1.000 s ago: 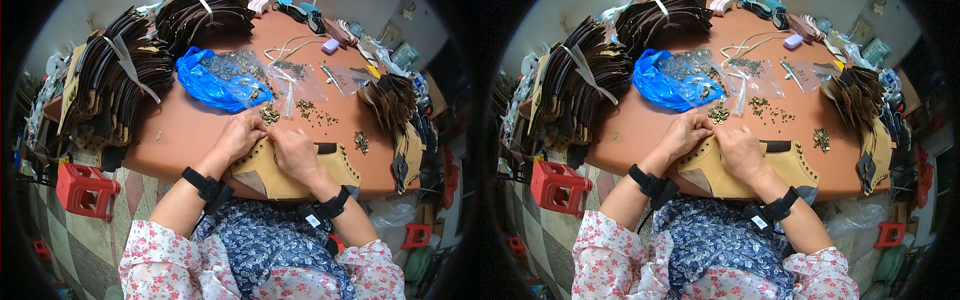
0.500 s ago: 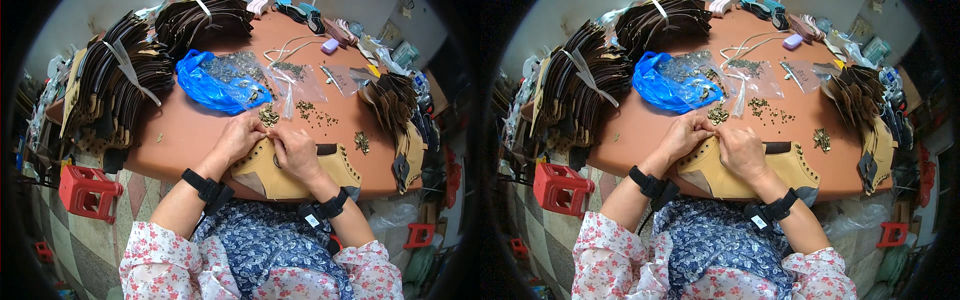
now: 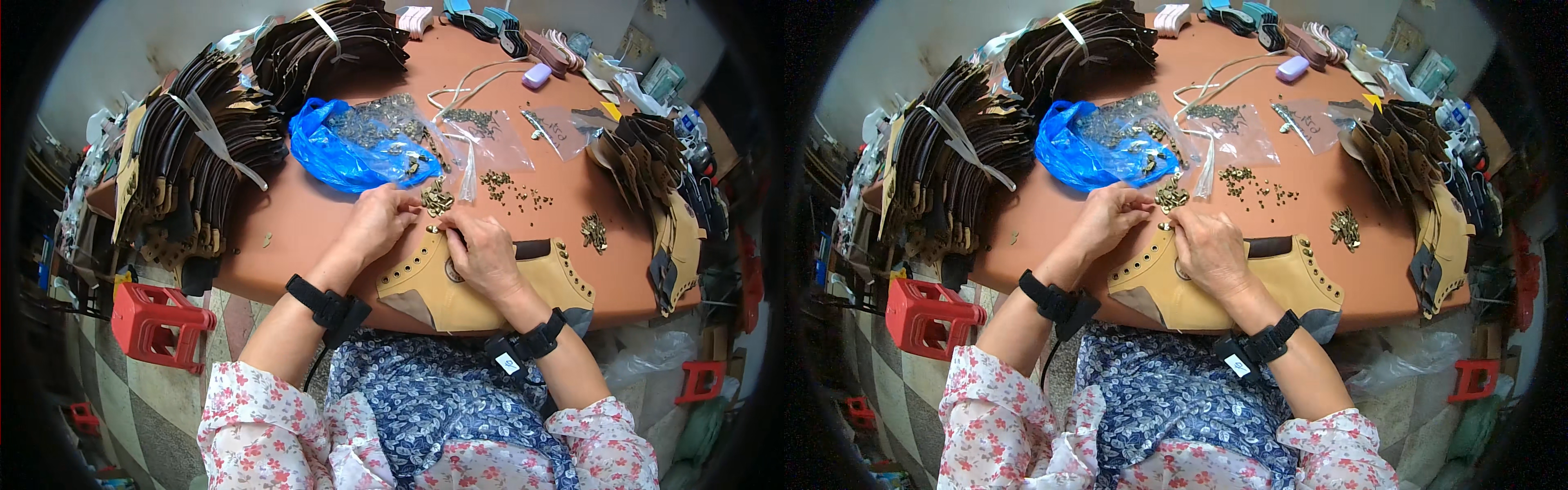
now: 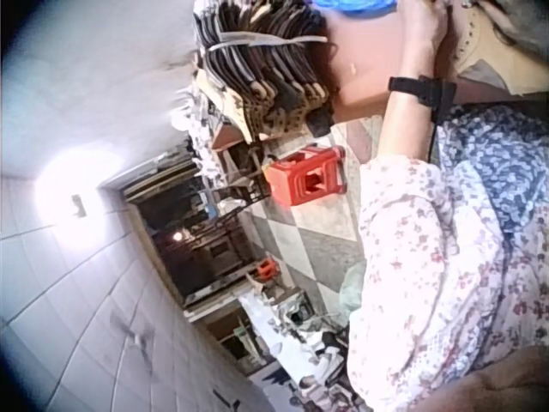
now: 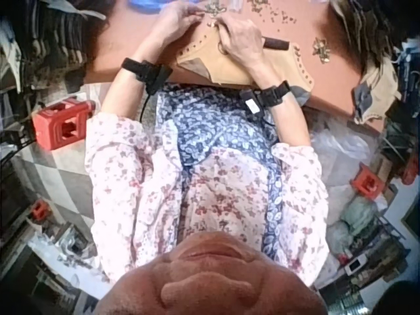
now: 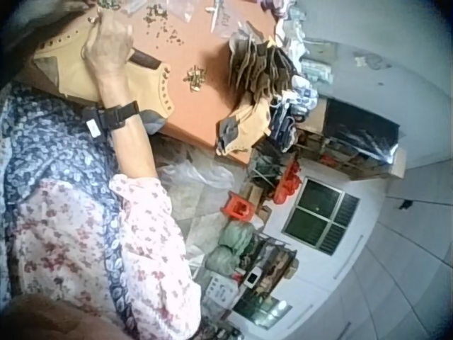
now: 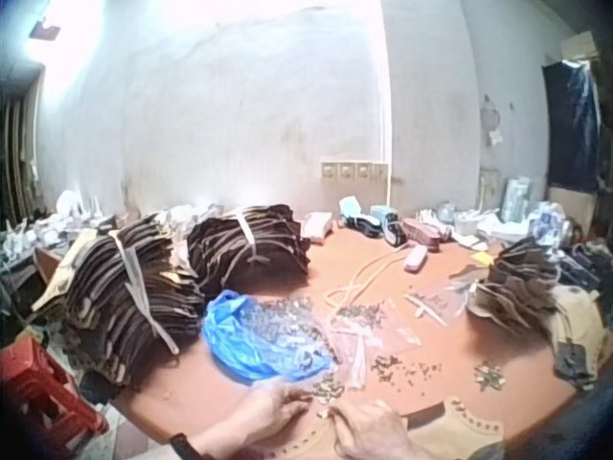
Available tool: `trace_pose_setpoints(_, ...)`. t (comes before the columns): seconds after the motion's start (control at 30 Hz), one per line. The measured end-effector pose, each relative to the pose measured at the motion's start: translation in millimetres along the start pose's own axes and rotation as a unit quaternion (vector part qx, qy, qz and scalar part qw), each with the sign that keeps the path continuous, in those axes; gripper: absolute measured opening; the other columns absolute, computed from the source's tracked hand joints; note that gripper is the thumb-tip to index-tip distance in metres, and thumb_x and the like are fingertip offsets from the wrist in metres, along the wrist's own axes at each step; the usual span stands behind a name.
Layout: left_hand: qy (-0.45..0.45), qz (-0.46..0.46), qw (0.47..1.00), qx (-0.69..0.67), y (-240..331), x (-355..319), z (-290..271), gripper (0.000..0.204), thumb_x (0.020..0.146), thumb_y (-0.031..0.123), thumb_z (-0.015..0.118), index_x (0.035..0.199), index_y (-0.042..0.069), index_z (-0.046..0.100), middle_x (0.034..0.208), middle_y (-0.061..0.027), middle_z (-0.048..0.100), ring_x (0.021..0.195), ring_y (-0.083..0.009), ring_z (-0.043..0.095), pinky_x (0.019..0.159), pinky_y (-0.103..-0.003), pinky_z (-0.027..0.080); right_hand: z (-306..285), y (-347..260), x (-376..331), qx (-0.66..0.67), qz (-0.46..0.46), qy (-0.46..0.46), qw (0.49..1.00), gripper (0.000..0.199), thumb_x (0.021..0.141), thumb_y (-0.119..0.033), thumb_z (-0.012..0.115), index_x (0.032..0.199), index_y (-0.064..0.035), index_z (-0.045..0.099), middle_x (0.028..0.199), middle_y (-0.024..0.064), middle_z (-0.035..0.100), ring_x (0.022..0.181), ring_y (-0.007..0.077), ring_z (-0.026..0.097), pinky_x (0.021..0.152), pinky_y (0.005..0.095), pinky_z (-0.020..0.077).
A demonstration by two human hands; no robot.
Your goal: The person is manually inserting metal eyelets or hooks into pre-punched holes on the tan leather upper of a boot at a shoe manufacturing workstation.
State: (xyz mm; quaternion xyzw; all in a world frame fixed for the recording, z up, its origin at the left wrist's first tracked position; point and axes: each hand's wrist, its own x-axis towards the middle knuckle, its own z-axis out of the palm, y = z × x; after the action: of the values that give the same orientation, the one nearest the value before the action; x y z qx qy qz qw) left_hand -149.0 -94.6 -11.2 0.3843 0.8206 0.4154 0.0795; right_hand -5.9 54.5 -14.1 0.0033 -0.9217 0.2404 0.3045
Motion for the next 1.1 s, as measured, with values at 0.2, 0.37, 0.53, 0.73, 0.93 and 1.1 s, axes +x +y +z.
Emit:
trace_pose_setpoints(0.2,0.005,0.061,0.991,0.123,12.4,9.8,8.5,0.019,0.082,0.006,0.074,0.100,0.004,0.074,0.089,-0.0156,0.066,0.084,-0.0309,0.067,0.075,-0.038,0.054,2.1,1.1,0.2,0.010,0.007,0.011,1.000,0.012,0.089,-0.009,0.061,0.100,-0.0095,0.064,0.079,0.0077,0.069,0.073,0.0295,0.066,0.068,0.0405,0.0453)
trace_pose_setpoints(0.37,-0.034,0.019,0.993,0.112,15.0,17.8,5.8,0.011,0.081,0.003,0.071,0.092,0.001,0.071,0.086,-0.0160,0.069,0.080,-0.0293,0.069,0.072,-0.038,0.054,0.8,0.1,0.6,0.012,0.011,0.012,1.000,0.011,0.089,-0.009,0.061,0.100,-0.0094,0.063,0.078,0.0078,0.069,0.073,0.0297,0.066,0.068,0.0408,0.0454)
trace_pose_setpoints(0.53,-0.048,-0.038,0.994,0.086,12.8,16.7,-6.7,0.012,0.081,0.002,0.071,0.093,0.000,0.071,0.084,-0.0151,0.071,0.076,-0.0244,0.069,0.070,-0.036,0.054,2.1,2.3,-0.2,0.008,0.014,0.004,1.000,0.009,0.090,-0.010,0.061,0.099,-0.0095,0.063,0.080,0.0086,0.069,0.075,0.0301,0.067,0.069,0.0411,0.0454)
trace_pose_setpoints(0.73,-0.031,-0.037,0.995,0.093,23.7,17.6,-7.0,0.024,0.083,0.005,0.070,0.107,0.002,0.072,0.082,-0.0178,0.069,0.076,-0.0244,0.069,0.072,-0.036,0.053,1.8,2.7,-1.3,0.019,0.015,0.010,1.000,0.009,0.090,-0.010,0.061,0.099,-0.0091,0.063,0.080,0.0085,0.069,0.076,0.0301,0.067,0.069,0.0410,0.0453)
trace_pose_setpoints(0.93,-0.036,0.010,0.987,0.155,19.9,27.3,-3.1,0.023,0.083,0.008,0.071,0.106,0.003,0.073,0.080,-0.0174,0.068,0.072,-0.0255,0.067,0.069,-0.035,0.053,0.8,0.4,0.1,0.022,0.011,0.014,1.000,0.009,0.089,-0.010,0.061,0.098,-0.0087,0.063,0.079,0.0087,0.069,0.076,0.0301,0.066,0.069,0.0414,0.0452)
trace_pose_setpoints(1.1,-0.087,-0.063,0.990,0.097,25.0,27.9,-13.0,0.014,0.082,0.008,0.075,0.095,0.002,0.072,0.074,-0.0100,0.068,0.069,-0.0172,0.067,0.064,-0.033,0.052,1.6,3.8,-1.2,0.020,0.016,0.012,1.000,0.009,0.090,-0.010,0.060,0.098,-0.0084,0.063,0.078,0.0093,0.068,0.075,0.0301,0.066,0.068,0.0416,0.0450)
